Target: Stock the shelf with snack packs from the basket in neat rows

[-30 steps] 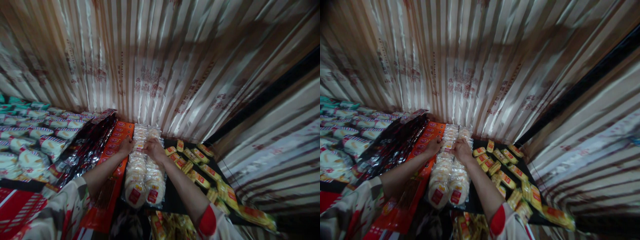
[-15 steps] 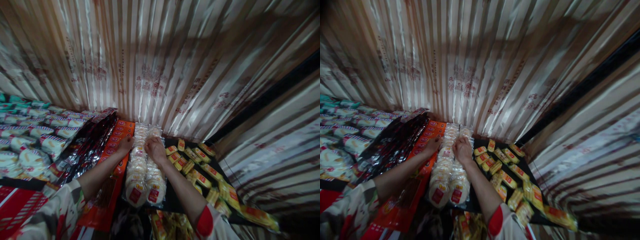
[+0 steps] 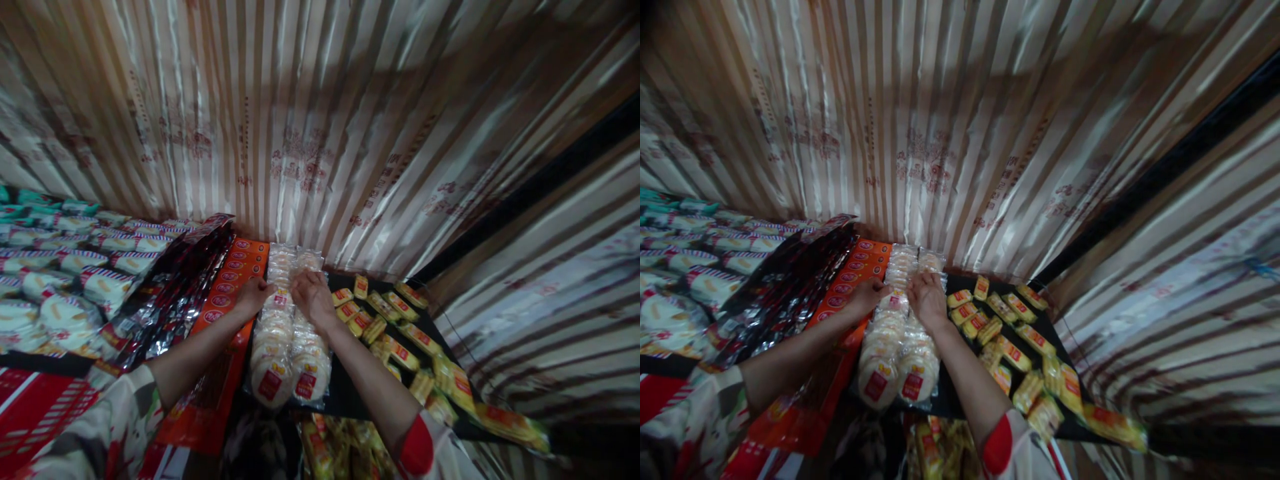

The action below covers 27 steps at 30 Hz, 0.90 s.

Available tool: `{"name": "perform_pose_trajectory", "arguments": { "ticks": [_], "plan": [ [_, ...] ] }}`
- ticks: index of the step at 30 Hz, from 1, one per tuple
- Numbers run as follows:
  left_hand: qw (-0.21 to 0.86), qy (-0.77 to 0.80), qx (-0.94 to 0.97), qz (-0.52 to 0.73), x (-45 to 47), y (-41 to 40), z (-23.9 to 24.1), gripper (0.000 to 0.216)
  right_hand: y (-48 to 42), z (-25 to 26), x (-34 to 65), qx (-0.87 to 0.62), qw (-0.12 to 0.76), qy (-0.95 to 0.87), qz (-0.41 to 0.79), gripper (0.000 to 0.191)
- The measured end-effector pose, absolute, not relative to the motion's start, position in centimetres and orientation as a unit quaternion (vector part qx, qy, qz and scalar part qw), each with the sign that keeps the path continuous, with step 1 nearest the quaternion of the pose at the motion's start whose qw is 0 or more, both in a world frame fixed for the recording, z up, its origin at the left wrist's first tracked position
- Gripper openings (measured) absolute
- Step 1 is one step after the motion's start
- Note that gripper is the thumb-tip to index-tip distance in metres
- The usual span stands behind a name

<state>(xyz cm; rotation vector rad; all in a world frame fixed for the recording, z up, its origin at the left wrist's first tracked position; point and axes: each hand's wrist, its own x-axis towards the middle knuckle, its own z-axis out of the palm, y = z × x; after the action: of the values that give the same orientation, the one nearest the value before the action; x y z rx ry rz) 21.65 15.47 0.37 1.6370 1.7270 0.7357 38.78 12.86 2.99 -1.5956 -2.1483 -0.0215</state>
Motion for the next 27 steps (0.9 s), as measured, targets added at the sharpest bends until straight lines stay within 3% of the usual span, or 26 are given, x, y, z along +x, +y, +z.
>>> {"name": "perform_pose_trajectory", "arguments": {
  "ticks": [13,27],
  "plan": [
    [0.297,0.671,0.624,0.27,21.8,15.1,0.1,0.017,11.7,3.3,38.3,-0.523,0.199,-0.824,0.082,0.021],
    [0.366,0.654,0.592,0.295,21.6,15.1,0.3,0.025,11.3,2.5,37.6,-0.571,0.232,-0.787,0.014,0.014]
  ]
}}
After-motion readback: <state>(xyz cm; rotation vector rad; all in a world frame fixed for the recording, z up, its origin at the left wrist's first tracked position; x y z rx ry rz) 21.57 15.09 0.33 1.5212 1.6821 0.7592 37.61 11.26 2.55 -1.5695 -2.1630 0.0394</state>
